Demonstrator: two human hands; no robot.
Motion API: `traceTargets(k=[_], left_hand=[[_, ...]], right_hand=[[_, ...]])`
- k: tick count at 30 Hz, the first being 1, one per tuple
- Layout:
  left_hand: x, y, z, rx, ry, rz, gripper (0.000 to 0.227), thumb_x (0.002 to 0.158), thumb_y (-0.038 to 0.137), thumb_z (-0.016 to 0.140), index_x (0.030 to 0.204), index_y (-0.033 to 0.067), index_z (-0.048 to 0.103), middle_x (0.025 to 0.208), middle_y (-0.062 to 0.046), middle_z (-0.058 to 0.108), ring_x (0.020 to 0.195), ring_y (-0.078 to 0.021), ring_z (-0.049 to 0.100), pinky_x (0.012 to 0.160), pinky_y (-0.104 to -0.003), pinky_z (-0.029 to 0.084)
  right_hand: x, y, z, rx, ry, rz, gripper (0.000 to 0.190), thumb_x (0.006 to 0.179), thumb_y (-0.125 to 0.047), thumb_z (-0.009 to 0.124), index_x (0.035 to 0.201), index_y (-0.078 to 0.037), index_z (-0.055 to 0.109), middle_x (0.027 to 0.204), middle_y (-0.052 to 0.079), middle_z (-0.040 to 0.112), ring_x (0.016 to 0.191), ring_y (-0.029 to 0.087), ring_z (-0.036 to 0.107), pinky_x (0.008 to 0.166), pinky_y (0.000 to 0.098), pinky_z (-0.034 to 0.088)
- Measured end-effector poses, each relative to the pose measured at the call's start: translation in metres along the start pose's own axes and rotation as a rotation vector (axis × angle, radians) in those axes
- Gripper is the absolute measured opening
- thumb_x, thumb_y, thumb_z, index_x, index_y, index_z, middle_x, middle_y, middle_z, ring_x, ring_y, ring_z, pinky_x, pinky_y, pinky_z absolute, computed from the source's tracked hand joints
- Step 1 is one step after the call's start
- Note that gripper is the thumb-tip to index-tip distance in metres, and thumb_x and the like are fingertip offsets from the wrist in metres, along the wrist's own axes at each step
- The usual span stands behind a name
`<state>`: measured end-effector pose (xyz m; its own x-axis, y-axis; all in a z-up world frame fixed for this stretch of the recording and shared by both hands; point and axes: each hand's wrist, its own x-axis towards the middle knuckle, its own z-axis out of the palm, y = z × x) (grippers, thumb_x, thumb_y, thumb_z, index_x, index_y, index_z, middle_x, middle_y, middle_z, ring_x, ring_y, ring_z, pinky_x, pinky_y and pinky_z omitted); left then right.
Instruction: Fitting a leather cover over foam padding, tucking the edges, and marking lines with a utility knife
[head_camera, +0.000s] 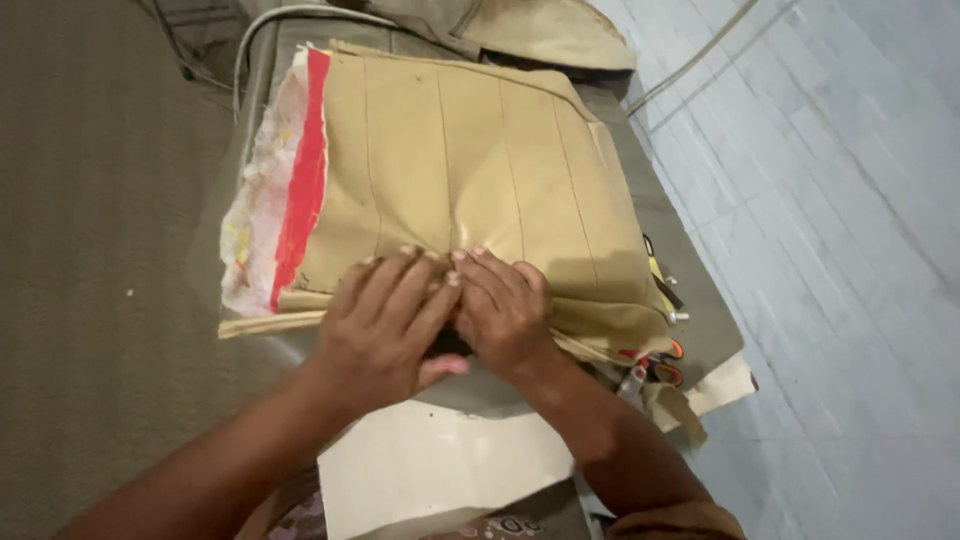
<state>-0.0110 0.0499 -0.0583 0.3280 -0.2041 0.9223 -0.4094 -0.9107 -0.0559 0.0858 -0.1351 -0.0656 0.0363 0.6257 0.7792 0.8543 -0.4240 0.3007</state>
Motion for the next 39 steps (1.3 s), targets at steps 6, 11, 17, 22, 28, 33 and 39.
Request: traceTargets(k=[6, 11, 17, 22, 28, 33, 39], left_hand=[[-0.007, -0.003, 0.017, 0.167, -0.009, 0.062, 0.075, 0.107, 0.061, 0.014, 0.128, 0.0102, 0.065, 0.11, -0.015, 0.063, 0.084, -0.0308, 0.064, 0.068, -0.044, 0.052], [0.005, 0.0, 0.011, 0.152, 0.025, 0.099, 0.04, 0.106, 0.04, 0.048, 0.1, 0.0085, 0.071, 0.081, -0.007, 0.053, 0.066, -0.0247, 0.056, 0.052, -0.035, 0.045], [0.025, 0.017, 0.001, 0.217, 0.024, 0.014, 0.045, 0.109, 0.043, 0.041, 0.099, 0.0117, 0.072, 0.093, -0.008, 0.063, 0.093, -0.0271, 0.063, 0.077, -0.04, 0.051], [0.022, 0.051, 0.038, 0.134, -0.165, 0.054, 0.069, 0.099, 0.062, 0.044, 0.136, 0.0056, 0.06, 0.135, -0.026, 0.059, 0.127, -0.0449, 0.057, 0.105, -0.056, 0.044], [0.015, 0.037, 0.071, 0.206, 0.002, 0.202, 0.048, 0.111, 0.043, 0.033, 0.108, 0.007, 0.066, 0.099, -0.018, 0.059, 0.088, -0.0349, 0.06, 0.077, -0.043, 0.05], [0.023, 0.036, 0.066, 0.179, 0.011, 0.199, 0.028, 0.108, 0.029, 0.048, 0.088, 0.0135, 0.062, 0.081, -0.007, 0.053, 0.073, -0.0265, 0.054, 0.07, -0.038, 0.05], [0.031, 0.044, 0.07, 0.171, 0.009, 0.199, 0.032, 0.108, 0.032, 0.047, 0.083, 0.0165, 0.06, 0.077, -0.005, 0.051, 0.07, -0.0257, 0.053, 0.067, -0.037, 0.047]], right_hand=[[-0.013, 0.002, -0.024, 0.322, -0.002, 0.115, 0.054, 0.1, -0.057, 0.057, 0.125, -0.008, 0.062, 0.136, 0.012, 0.069, 0.124, 0.035, 0.067, 0.099, 0.05, 0.047], [-0.045, 0.039, -0.061, -0.223, -0.198, -0.005, 0.089, 0.088, -0.076, 0.058, 0.139, -0.005, 0.055, 0.149, 0.026, 0.05, 0.138, 0.045, 0.048, 0.106, 0.0611, 0.036], [-0.041, 0.053, -0.046, -0.258, -0.067, -0.083, 0.053, 0.105, -0.057, 0.044, 0.123, -0.014, 0.07, 0.117, 0.012, 0.065, 0.106, 0.031, 0.066, 0.088, 0.0453, 0.049], [-0.057, 0.062, -0.047, -0.211, -0.118, -0.101, 0.044, 0.099, -0.051, 0.058, 0.12, -0.015, 0.072, 0.114, 0.01, 0.067, 0.1, 0.028, 0.068, 0.085, 0.0425, 0.051], [-0.059, 0.047, -0.079, -0.144, -0.124, 0.007, 0.071, 0.091, -0.065, 0.063, 0.134, -0.008, 0.063, 0.141, 0.022, 0.056, 0.127, 0.041, 0.056, 0.098, 0.0556, 0.044], [-0.082, 0.063, -0.092, -0.403, -0.212, 0.083, 0.097, 0.091, -0.085, 0.04, 0.141, -0.003, 0.056, 0.144, 0.023, 0.058, 0.134, 0.04, 0.054, 0.104, 0.0583, 0.037], [-0.122, 0.091, -0.086, -0.163, -0.476, 0.196, 0.059, 0.082, -0.057, 0.073, 0.12, -0.014, 0.06, 0.078, 0.011, 0.064, 0.073, 0.036, 0.068, 0.067, 0.0518, 0.051]])
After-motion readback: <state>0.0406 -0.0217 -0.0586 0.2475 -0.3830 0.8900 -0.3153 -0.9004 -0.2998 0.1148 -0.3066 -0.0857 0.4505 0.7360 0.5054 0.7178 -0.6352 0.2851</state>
